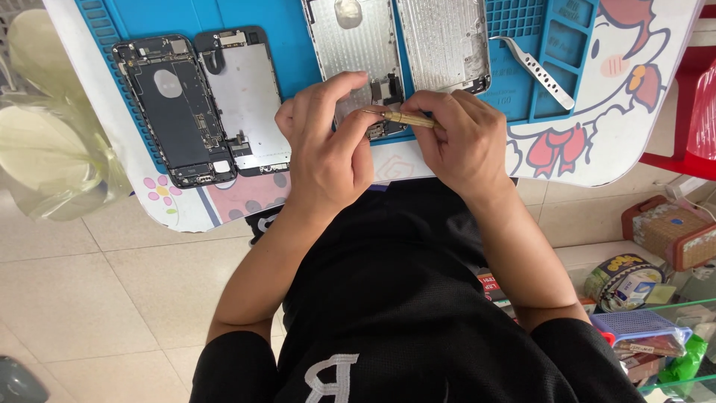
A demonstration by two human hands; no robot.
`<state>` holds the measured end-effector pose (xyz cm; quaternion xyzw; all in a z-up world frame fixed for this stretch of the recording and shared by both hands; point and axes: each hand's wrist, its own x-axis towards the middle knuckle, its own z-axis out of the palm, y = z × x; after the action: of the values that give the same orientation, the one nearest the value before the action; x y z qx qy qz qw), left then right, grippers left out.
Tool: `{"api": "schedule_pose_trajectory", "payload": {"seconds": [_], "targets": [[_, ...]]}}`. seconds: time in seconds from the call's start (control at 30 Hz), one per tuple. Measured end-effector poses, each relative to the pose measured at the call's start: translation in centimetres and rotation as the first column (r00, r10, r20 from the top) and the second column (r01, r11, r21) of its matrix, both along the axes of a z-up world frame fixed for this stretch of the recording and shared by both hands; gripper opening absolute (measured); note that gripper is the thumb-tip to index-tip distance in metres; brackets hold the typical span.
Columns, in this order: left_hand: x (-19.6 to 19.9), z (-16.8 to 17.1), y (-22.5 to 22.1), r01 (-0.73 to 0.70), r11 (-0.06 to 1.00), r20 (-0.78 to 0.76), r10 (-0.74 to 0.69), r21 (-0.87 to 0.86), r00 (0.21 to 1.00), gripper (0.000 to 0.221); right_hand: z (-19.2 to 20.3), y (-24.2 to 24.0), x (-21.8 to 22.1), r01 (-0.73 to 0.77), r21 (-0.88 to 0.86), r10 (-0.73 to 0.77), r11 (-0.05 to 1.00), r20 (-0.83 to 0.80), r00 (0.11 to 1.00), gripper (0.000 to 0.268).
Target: Disassembling and inspecting the internal components of a mobile phone.
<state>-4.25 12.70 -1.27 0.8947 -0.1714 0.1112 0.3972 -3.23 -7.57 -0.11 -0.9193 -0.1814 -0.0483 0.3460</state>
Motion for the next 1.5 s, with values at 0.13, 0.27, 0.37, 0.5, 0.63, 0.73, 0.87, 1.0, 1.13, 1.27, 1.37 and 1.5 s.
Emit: {"api": "schedule_pose_trajectory", "payload": {"seconds": [0.13, 0.27, 0.37, 0.5, 0.63, 0.73, 0.87, 1.0, 1.13, 1.27, 1.37, 1.5], "targets": [[0.0, 0.2, 0.0, -0.005, 1.000, -0.007, 0.005, 0.005, 1.000, 0.019, -0.4, 0.2, 0.0, 0.021, -0.019, -0.021, 1.000, 0.008, 1.000, 0.015], [0.0, 0.5, 0.0, 0.004, 1.000, -0.023, -0.004, 0.008, 1.000, 0.020, -0.9, 0.1, -0.1, 0.031, -0.043, -0.030, 0.999, 0.039, 0.999, 0.015], [0.0, 0.5, 0.0, 0.003, 1.000, -0.023, -0.003, 0.015, 1.000, 0.021, -1.0, 0.1, -0.2, 0.035, -0.037, -0.033, 0.999, 0.048, 0.998, 0.016], [0.0, 0.3, -0.1, -0.002, 1.000, -0.018, 0.002, 0.018, 1.000, 0.022, -1.1, -0.2, -0.3, 0.022, 0.011, -0.023, 1.000, 0.044, 0.999, 0.017], [-0.1, 0.3, -0.2, -0.009, 1.000, -0.001, 0.009, 0.030, 1.000, 0.027, -0.4, -0.6, -0.7, 0.137, 0.119, -0.130, 0.983, -0.064, 0.989, 0.014], [-0.1, 0.5, -0.3, -0.016, 0.999, -0.007, 0.016, 0.052, 1.000, 0.024, -0.5, -1.0, -0.9, 0.199, 0.183, -0.177, 0.963, -0.133, 0.975, 0.013], [-0.1, 0.4, -0.6, -0.027, 0.997, -0.005, 0.027, 0.073, 1.000, 0.020, -0.4, -1.0, -0.9, 0.153, 0.171, -0.137, 0.973, -0.106, 0.985, 0.014], [-0.2, 0.1, -0.5, -0.032, 0.996, 0.003, 0.032, 0.081, 0.999, 0.022, -0.5, -1.3, -0.9, 0.114, 0.183, -0.101, 0.976, -0.080, 0.992, 0.015], [-0.3, 0.2, -0.6, -0.040, 0.995, 0.003, 0.040, 0.088, 0.999, 0.026, -0.5, -1.7, -0.9, 0.145, 0.244, -0.120, 0.959, -0.115, 0.986, 0.017], [-0.2, 0.2, -0.6, -0.033, 0.997, 0.015, 0.032, 0.074, 0.999, 0.027, -0.6, -1.8, -0.9, 0.173, 0.305, -0.131, 0.936, -0.152, 0.980, 0.015], [-0.2, 0.2, -0.7, -0.032, 0.996, 0.010, 0.031, 0.081, 0.999, 0.027, -0.6, -1.6, -1.0, 0.157, 0.268, -0.124, 0.951, -0.135, 0.983, 0.017], [-0.3, 0.3, -0.7, -0.031, 0.997, -0.009, 0.031, 0.070, 0.999, 0.027, -0.5, -1.4, -1.0, 0.144, 0.239, -0.117, 0.960, -0.124, 0.985, 0.018]]}}
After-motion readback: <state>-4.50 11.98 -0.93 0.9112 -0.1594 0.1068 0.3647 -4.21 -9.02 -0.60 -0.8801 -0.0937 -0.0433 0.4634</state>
